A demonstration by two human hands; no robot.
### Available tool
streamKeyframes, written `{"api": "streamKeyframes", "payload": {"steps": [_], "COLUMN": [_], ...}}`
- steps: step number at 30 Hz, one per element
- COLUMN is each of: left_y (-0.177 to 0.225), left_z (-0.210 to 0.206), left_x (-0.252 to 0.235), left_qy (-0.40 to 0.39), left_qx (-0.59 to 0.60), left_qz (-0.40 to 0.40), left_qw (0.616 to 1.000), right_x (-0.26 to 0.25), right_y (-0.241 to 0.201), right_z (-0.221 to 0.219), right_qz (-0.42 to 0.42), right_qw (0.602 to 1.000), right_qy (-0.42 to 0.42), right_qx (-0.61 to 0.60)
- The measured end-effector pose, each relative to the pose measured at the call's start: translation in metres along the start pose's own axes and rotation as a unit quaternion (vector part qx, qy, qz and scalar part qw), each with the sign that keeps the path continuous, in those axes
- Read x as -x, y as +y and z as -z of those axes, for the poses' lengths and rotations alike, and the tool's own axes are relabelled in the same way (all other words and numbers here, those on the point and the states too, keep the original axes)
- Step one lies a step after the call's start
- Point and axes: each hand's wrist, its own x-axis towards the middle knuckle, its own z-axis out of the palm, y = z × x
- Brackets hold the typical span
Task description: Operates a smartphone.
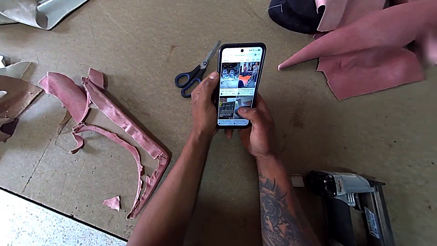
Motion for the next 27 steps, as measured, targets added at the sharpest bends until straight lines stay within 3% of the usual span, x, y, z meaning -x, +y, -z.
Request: {"api": "streamKeyframes", "payload": {"steps": [12, 20, 23, 25, 26, 27], "left_y": [0.001, 0.004, -0.016, -0.021, -0.018, -0.008], "left_z": [0.0, 0.003, -0.006, -0.001, 0.0, -0.003], "left_x": [0.0, -0.001, -0.001, 0.003, 0.003, 0.002], "left_qy": [0.008, 0.017, 0.041, 0.064, 0.07, 0.071], "left_qx": [-0.002, -0.002, -0.018, -0.067, -0.093, -0.123], "left_qz": [0.005, 0.009, -0.029, -0.102, -0.138, -0.157], "left_qw": [1.0, 1.0, 0.999, 0.991, 0.984, 0.977], "right_x": [-0.001, -0.002, 0.012, 0.011, 0.0, -0.012], "right_y": [-0.001, 0.001, -0.005, 0.001, 0.0, -0.012], "right_z": [-0.001, -0.005, 0.013, 0.01, -0.016, -0.069], "right_qz": [0.002, -0.01, -0.033, -0.055, -0.06, -0.063], "right_qw": [0.999, 0.999, 0.992, 0.992, 0.99, 0.985], "right_qy": [-0.012, 0.02, 0.064, 0.005, -0.064, -0.109], "right_qx": [0.03, 0.033, 0.107, 0.113, 0.112, 0.118]}}
